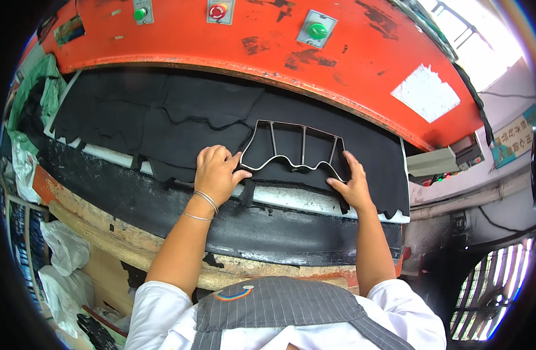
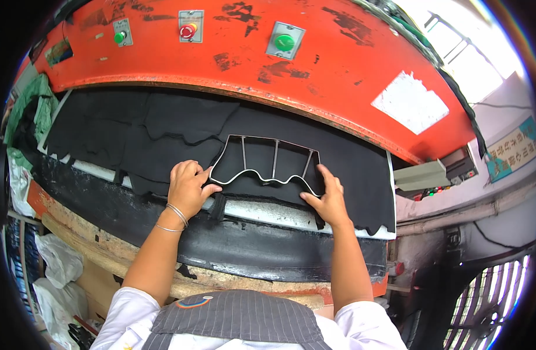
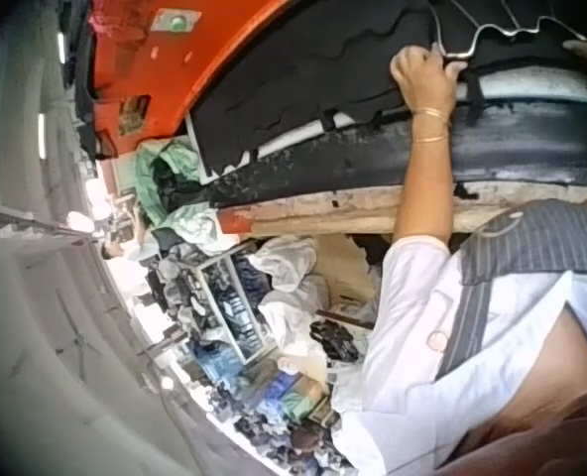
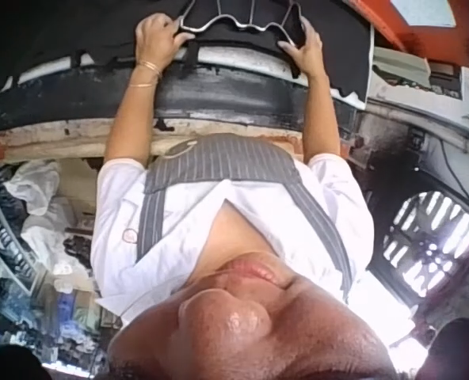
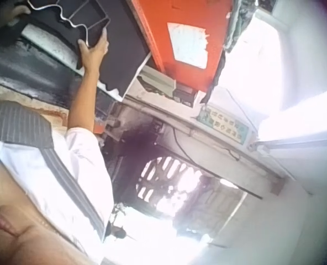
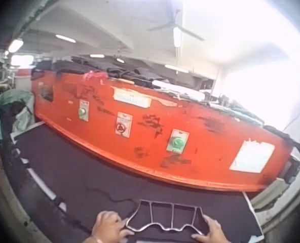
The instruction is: Cutting shapes from synthetic sheets using a metal template and an industrial clicker press.
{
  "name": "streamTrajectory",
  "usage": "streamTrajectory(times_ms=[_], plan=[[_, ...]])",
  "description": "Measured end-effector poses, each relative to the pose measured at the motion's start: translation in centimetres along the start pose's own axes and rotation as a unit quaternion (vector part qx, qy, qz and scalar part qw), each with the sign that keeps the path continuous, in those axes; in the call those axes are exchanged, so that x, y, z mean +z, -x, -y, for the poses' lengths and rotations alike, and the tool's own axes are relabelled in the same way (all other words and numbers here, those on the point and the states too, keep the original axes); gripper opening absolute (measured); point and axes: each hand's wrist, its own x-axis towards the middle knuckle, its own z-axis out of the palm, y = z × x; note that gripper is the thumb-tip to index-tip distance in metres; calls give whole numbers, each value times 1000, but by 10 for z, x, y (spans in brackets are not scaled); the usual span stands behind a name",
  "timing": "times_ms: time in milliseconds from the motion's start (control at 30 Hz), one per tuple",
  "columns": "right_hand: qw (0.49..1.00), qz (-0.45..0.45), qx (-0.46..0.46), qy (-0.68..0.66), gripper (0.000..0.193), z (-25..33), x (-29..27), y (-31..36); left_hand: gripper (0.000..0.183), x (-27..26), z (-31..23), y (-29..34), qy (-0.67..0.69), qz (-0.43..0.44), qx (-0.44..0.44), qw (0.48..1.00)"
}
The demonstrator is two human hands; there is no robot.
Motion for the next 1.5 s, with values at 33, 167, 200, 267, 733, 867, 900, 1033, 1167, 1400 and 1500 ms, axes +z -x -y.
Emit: streamTrajectory(times_ms=[33, 167, 200, 267, 733, 867, 900, 1033, 1167, 1400, 1500], plan=[[999, 13, 21, 29, 88, -3, -9, 2, 47, -1, 1, -1, 12, -1, 12, 1000], [992, 32, -32, 116, 89, -29, -14, 15, 46, -3, 4, -3, 32, 12, 2, 999], [995, 25, -19, 94, 88, -28, -12, 17, 46, -2, 6, -3, 36, 13, -1, 999], [994, 19, -26, 101, 87, -24, -10, 20, 46, -1, 9, -5, 32, 1, 10, 999], [989, -11, -36, 141, 83, -11, -1, 12, 52, -5, 16, -13, 25, 45, -21, 998], [991, -70, 39, 104, 77, 4, -9, 15, 55, -57, 70, -48, 185, -10, -109, 977], [985, -140, 59, 84, 74, 2, -2, 12, 52, -72, 100, -65, 175, -97, -105, 974], [973, -224, -52, -35, 53, 81, 18, -64, 52, -133, 197, -129, 111, -340, -161, 920], [930, -281, -223, -79, 41, 189, 8, -159, 62, -179, 240, -187, 59, -505, -133, 851], [952, -245, -105, -148, 21, 197, 7, -181, 69, -180, 242, -238, -92, -511, -57, 853], [957, -244, -69, -141, 17, 201, 12, -185, 71, -193, 245, -240, -83, -496, -53, 863]])
